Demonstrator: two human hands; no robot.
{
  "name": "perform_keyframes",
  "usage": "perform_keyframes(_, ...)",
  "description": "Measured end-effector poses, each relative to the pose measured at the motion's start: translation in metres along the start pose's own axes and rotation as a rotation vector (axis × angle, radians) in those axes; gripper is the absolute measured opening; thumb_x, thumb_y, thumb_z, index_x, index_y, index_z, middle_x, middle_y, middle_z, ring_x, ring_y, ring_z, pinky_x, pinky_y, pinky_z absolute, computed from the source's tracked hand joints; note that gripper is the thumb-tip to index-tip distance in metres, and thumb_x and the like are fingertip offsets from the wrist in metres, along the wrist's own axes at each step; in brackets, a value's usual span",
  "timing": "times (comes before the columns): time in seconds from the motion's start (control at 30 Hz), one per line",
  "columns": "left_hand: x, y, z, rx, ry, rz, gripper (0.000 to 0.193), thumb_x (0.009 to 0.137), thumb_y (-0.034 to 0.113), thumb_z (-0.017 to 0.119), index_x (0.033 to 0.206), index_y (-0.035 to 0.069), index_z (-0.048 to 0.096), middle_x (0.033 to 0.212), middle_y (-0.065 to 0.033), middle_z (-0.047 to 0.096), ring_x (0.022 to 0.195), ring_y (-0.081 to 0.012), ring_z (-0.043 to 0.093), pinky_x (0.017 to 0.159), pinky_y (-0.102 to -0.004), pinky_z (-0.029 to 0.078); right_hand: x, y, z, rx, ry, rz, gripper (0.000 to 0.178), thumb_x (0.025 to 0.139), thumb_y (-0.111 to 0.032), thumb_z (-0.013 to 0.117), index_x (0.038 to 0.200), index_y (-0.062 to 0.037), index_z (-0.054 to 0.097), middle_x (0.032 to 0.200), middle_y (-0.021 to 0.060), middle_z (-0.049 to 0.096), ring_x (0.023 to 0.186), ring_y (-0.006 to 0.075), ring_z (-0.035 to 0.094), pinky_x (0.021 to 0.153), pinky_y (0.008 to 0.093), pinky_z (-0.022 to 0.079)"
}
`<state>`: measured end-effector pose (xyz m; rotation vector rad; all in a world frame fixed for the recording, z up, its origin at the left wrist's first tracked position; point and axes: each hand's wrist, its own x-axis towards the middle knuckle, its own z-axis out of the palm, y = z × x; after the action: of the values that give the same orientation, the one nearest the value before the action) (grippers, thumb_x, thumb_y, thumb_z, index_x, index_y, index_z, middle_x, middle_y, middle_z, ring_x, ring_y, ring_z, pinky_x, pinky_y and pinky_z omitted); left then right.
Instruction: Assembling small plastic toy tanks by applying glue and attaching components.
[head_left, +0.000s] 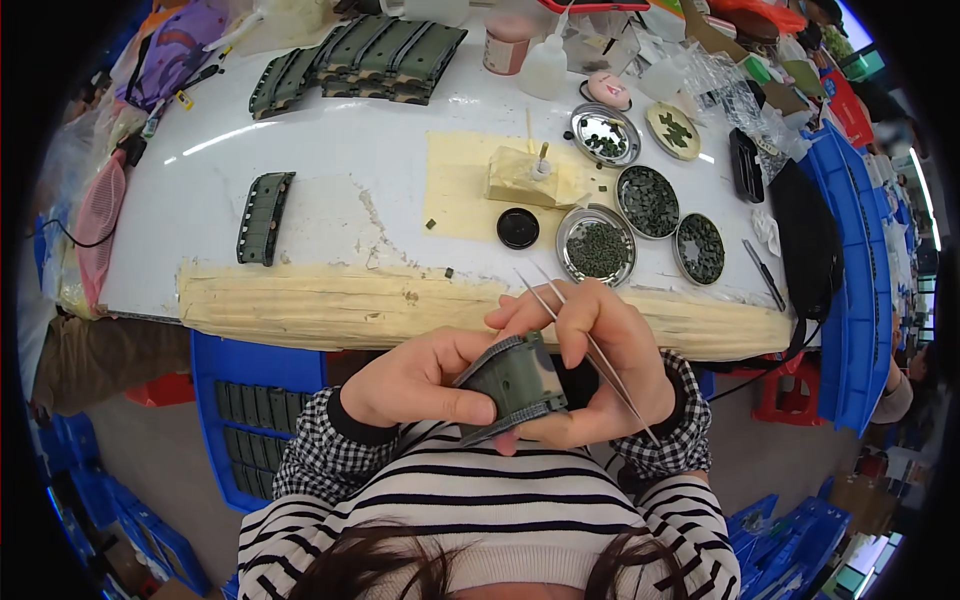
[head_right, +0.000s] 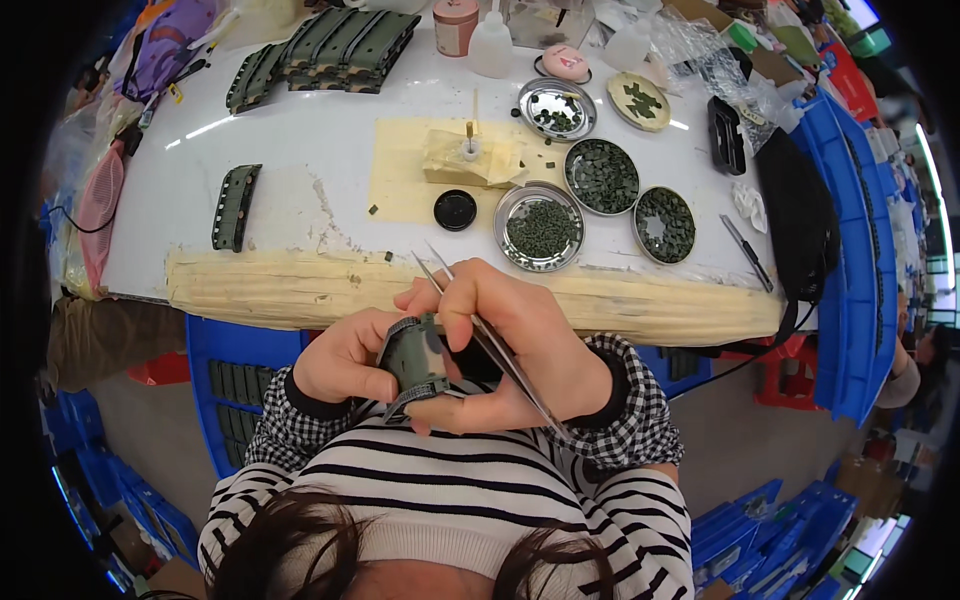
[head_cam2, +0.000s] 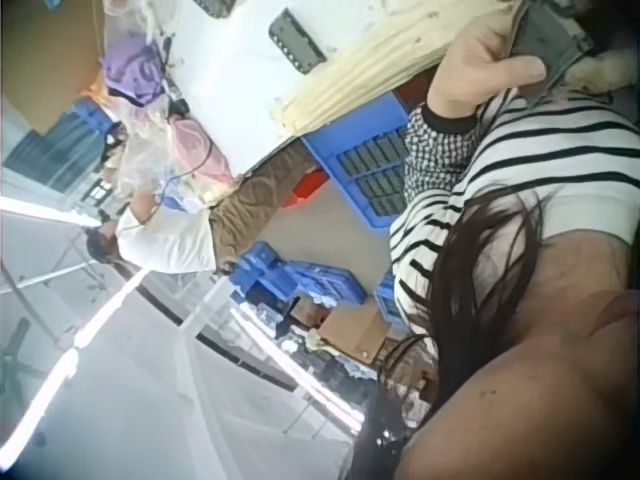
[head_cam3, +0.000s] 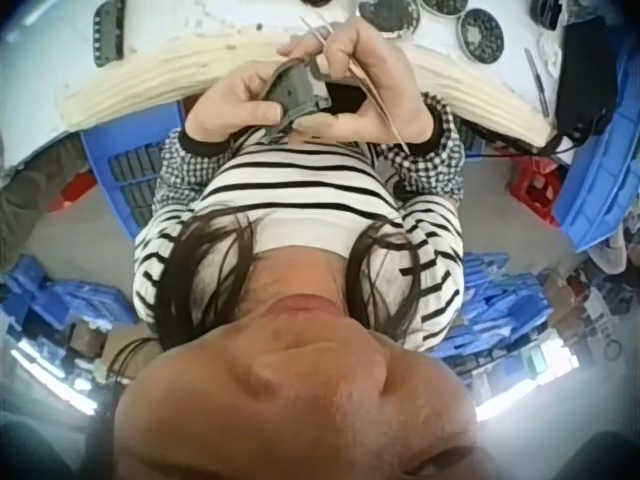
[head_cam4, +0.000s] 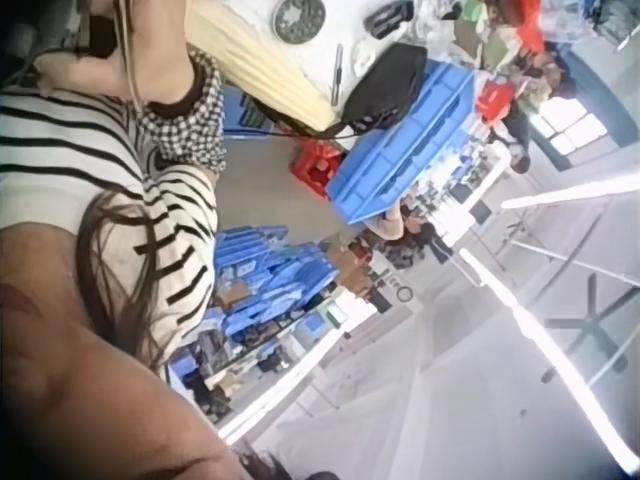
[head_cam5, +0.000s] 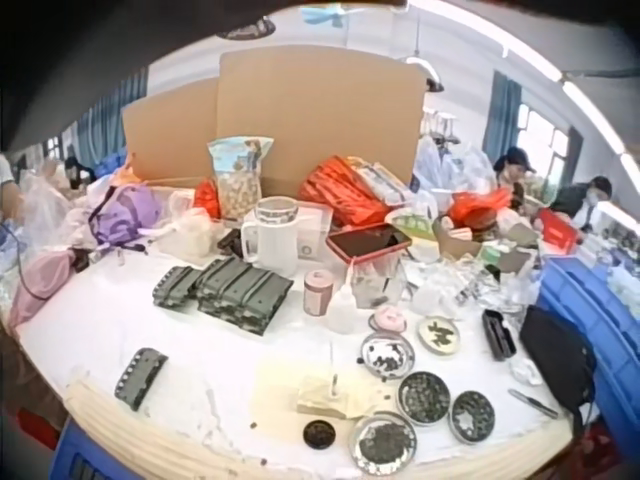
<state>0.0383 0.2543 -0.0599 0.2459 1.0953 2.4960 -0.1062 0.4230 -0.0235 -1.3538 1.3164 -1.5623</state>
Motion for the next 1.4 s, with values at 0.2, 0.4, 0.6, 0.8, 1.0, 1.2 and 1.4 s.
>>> perform_keyframes(0.2,-0.001,-0.002,0.003,-0.136,0.172,0.081,0.044,0.094,0.013,0.055,0.132,-0.002,0.038,0.107,-0.0232,0.062,0.091,-0.0252,0.067,0.081,-0.0331,0.054,-0.015,-0.012,-0.042,-0.121,0.311,0.063,0.052,0.091,-0.053,0.050,0.102,-0.0022,0.048,0.125,0.0220,0.053,0.120,0.0271,0.049,0.105,0.0383,0.031)
perform_keyframes(0.4,0.006,-0.005,-0.001,-0.125,0.361,0.262,0.045,0.097,0.015,0.050,0.137,0.003,0.033,0.107,-0.0251,0.061,0.092,-0.0282,0.067,0.082,-0.0364,0.055,0.003,-0.002,-0.107,-1.041,0.503,0.140,0.013,0.092,-0.009,0.053,0.095,0.0015,0.060,0.095,0.0159,0.059,0.087,0.0273,0.061,0.073,0.0314,0.046)
perform_keyframes(0.6,0.007,-0.007,-0.002,-0.111,0.376,0.272,0.041,0.098,0.013,0.048,0.135,0.003,0.035,0.108,-0.0252,0.061,0.093,-0.0286,0.066,0.082,-0.0367,0.055,0.028,0.030,-0.130,-1.195,0.436,0.181,0.012,0.077,-0.006,0.066,0.088,-0.0014,0.062,0.085,0.0100,0.060,0.073,0.0260,0.062,0.063,0.0348,0.048)
perform_keyframes(0.8,0.007,-0.006,-0.002,-0.113,0.410,0.268,0.041,0.098,0.012,0.047,0.135,0.003,0.034,0.108,-0.0255,0.060,0.094,-0.0286,0.066,0.082,-0.0367,0.056,0.033,0.039,-0.132,-1.264,0.423,0.207,0.012,0.076,-0.008,0.067,0.086,-0.0024,0.062,0.084,0.0093,0.061,0.074,0.0270,0.062,0.065,0.0361,0.048)
perform_keyframes(1.0,0.007,-0.006,0.001,-0.103,0.436,0.281,0.039,0.098,0.012,0.047,0.134,0.002,0.035,0.109,-0.0244,0.061,0.093,-0.0276,0.066,0.082,-0.0361,0.055,0.031,0.035,-0.131,-1.182,0.422,0.171,0.013,0.076,-0.005,0.065,0.087,-0.0011,0.058,0.083,0.0104,0.062,0.070,0.0266,0.062,0.062,0.0357,0.048)
perform_keyframes(1.2,0.004,-0.003,0.003,-0.053,0.505,0.304,0.039,0.098,0.010,0.048,0.133,0.002,0.036,0.109,-0.0225,0.062,0.093,-0.0255,0.066,0.083,-0.0353,0.055,0.022,0.026,-0.124,-1.005,0.501,0.144,0.007,0.084,-0.004,0.063,0.086,0.0003,0.058,0.076,0.0031,0.063,0.052,0.0011,0.040,0.045,0.0190,0.030)
perform_keyframes(1.4,0.011,0.002,0.009,0.063,0.588,0.322,0.049,0.098,0.010,0.046,0.141,0.007,0.025,0.111,-0.0209,0.060,0.091,-0.0226,0.066,0.081,-0.0343,0.055,0.015,0.004,-0.095,-0.736,0.563,0.178,0.014,0.079,0.002,0.068,0.093,-0.0010,0.069,0.078,-0.0013,0.066,0.052,-0.0013,0.034,0.046,0.0174,0.023)
